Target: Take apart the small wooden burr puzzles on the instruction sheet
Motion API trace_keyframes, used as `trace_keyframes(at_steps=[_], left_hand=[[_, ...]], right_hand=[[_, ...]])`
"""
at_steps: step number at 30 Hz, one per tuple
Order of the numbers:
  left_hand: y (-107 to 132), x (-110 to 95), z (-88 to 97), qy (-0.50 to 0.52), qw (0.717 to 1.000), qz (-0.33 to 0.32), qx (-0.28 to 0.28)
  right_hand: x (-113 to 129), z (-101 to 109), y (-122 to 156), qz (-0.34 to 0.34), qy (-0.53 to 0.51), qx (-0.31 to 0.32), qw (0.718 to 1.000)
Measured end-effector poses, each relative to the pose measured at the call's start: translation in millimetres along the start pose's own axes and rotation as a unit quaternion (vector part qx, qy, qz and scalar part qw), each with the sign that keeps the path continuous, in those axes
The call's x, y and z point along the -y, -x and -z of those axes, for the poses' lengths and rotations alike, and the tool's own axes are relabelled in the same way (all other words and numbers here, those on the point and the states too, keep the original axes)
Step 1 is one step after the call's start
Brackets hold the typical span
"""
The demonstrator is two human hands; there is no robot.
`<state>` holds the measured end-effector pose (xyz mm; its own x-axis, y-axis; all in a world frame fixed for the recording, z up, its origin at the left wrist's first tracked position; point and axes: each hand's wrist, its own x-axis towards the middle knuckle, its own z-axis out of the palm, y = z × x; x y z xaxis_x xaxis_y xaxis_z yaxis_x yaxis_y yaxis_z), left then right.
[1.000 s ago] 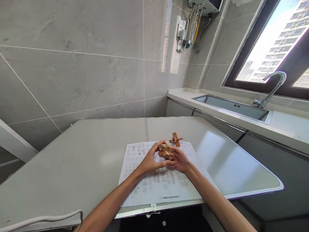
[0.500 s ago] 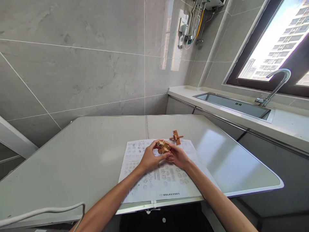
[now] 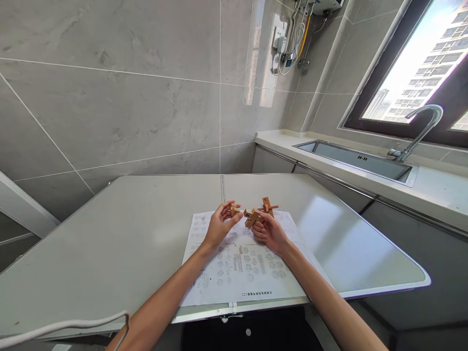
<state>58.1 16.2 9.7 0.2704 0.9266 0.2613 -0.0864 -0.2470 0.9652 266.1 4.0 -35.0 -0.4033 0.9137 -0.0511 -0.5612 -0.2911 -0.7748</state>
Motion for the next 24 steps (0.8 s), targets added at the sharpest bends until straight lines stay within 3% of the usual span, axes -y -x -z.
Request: trace_keyframes(at_steps=[2, 5, 9, 12, 15, 20, 24], left_hand=[[-4, 3, 8.1, -0.048, 0.998, 0.013, -0.043], [-10, 12, 22.4, -0.216, 0.972, 0.032, -0.091], [-15, 26, 38.2, -0.378, 0.921, 0.016, -0.089], [-17, 32, 44.8, -0.445, 0.890, -0.020, -0.093], [-18, 37, 49.0, -0.484, 0.869, -0.015, -0.100], [-16, 37, 50.0, -0.485, 0.867, 0.015, -0.112], [-10, 24, 37.9, -0.434, 0.897, -0.052, -0.074]], right_hand=[[1, 1, 0, 0.001, -0.002, -0.006, 1.000], [1, 1, 0, 0.009, -0.007, -0.013, 1.000], [1, 2, -1, 0.012, -0.010, -0.020, 1.000], [0, 3, -2, 0.010, -0.007, -0.020, 1.000], [0, 3, -2, 0.009, -0.001, -0.023, 1.000], [1, -1, 2, 0.009, 0.006, -0.033, 0.999], [2, -1, 2, 0.006, 0.008, -0.029, 1.000]])
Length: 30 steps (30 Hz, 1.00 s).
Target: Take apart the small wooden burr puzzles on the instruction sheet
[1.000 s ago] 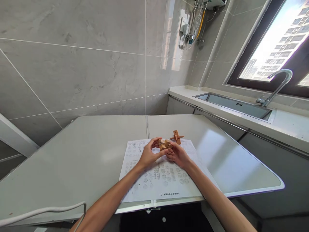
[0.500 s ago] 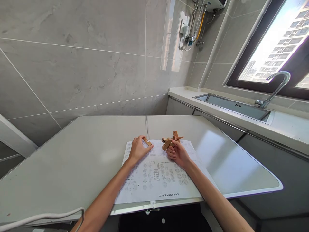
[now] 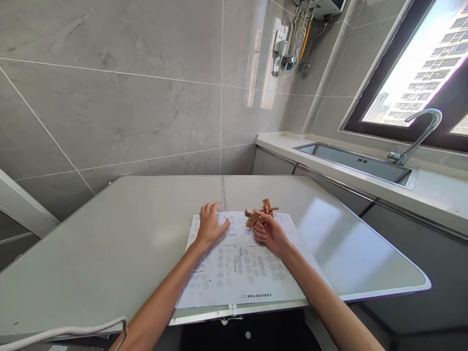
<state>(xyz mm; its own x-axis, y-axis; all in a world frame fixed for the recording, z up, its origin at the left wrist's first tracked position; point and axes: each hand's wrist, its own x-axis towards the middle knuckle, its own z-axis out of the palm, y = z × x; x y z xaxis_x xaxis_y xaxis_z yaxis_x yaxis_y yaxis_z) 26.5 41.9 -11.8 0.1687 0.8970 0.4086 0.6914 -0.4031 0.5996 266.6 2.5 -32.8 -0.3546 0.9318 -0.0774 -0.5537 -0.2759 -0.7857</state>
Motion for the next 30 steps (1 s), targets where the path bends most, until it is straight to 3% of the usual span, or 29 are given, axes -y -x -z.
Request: trace_keyframes(at_steps=[4, 10, 15, 18, 22, 27, 30], left_hand=[[10, -25, -0.2, 0.104, 0.987, -0.080, 0.088], [20, -45, -6.7, 0.199, 0.966, -0.084, 0.144], [19, -44, -6.6, 0.191, 0.973, -0.029, 0.126], [18, -44, -6.4, 0.203, 0.973, -0.007, 0.109], [18, -46, -6.4, 0.225, 0.969, -0.004, 0.101], [18, -47, -5.6, 0.216, 0.972, 0.027, 0.090], [18, -44, -7.8, 0.167, 0.985, 0.025, 0.046]], right_hand=[[0, 1, -2, -0.005, 0.004, 0.015, 1.000], [-2, 0, -1, -0.008, 0.025, 0.032, 0.999], [-5, -7, 2, 0.007, 0.078, 0.027, 0.997], [-8, -12, 3, 0.054, 0.160, -0.001, 0.986], [-10, -14, 2, 0.136, 0.327, -0.061, 0.933], [-15, -11, -1, 0.207, 0.464, -0.132, 0.851], [-18, -7, -3, 0.237, 0.536, -0.153, 0.796]])
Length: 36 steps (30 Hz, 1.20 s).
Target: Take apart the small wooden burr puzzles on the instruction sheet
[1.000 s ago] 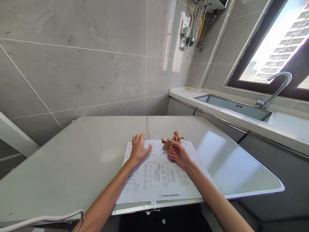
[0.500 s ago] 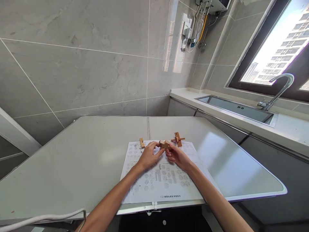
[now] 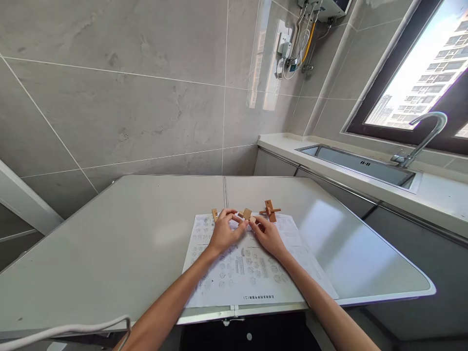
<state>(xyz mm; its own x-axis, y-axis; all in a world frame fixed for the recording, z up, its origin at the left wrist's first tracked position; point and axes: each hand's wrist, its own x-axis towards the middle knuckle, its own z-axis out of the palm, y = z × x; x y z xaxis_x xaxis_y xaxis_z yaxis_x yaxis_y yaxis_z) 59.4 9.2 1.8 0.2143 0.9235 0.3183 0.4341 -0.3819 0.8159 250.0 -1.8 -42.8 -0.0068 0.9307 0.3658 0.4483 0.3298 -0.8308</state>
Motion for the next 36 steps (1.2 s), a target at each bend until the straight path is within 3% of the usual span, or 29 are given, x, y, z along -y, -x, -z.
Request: trace_keyframes(at_steps=[5, 9, 18, 28, 36], left_hand=[[1, 13, -2.9, -0.145, 0.981, -0.093, -0.090], [2, 17, -3.6, -0.228, 0.959, -0.130, -0.105], [2, 24, -5.3, -0.290, 0.943, -0.149, -0.067], [5, 15, -3.2, -0.223, 0.955, -0.197, -0.006], [-2, 31, 1.4, -0.208, 0.957, -0.194, 0.049]], right_hand=[[-7, -1, 1, 0.026, 0.076, -0.016, 0.997], [-9, -1, 1, 0.012, 0.100, -0.033, 0.994], [-6, 0, 3, -0.028, 0.128, -0.038, 0.991], [1, -2, 6, -0.017, 0.160, -0.004, 0.987], [6, -1, 8, 0.012, 0.141, 0.035, 0.989]])
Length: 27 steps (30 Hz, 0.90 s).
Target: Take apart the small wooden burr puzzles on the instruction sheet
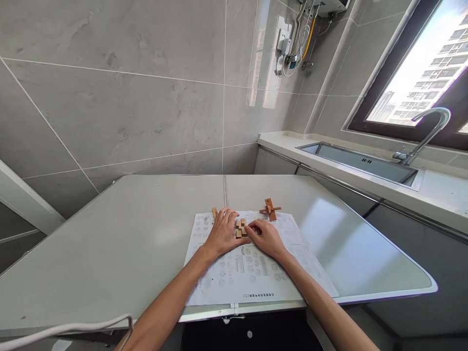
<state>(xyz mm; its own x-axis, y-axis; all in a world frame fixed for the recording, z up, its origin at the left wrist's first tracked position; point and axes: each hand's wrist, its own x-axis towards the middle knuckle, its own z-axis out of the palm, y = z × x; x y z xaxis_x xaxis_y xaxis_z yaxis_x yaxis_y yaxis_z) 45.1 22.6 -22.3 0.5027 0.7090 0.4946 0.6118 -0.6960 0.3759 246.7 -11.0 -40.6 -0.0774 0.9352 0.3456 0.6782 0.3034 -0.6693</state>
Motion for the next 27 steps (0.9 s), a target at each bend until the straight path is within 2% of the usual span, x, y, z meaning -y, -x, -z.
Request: trace_keyframes(at_steps=[5, 10, 18, 23, 27], left_hand=[[0, 4, 0.2, 0.012, 0.999, -0.010, 0.036], [-3, 8, 5.4, -0.004, 0.999, -0.026, 0.039], [-8, 28, 7.0, -0.085, 0.996, 0.009, -0.012], [-5, 37, 2.6, -0.074, 0.995, 0.060, 0.008], [-6, 39, 3.1, -0.074, 0.995, 0.073, 0.010]], right_hand=[[2, 1, 1, 0.034, -0.025, 0.037, 0.998], [1, 1, 1, 0.037, -0.035, 0.034, 0.998], [1, 1, 1, 0.039, -0.033, 0.038, 0.998], [3, 2, 1, 0.046, -0.030, 0.035, 0.998], [3, 3, 1, 0.051, -0.024, 0.034, 0.998]])
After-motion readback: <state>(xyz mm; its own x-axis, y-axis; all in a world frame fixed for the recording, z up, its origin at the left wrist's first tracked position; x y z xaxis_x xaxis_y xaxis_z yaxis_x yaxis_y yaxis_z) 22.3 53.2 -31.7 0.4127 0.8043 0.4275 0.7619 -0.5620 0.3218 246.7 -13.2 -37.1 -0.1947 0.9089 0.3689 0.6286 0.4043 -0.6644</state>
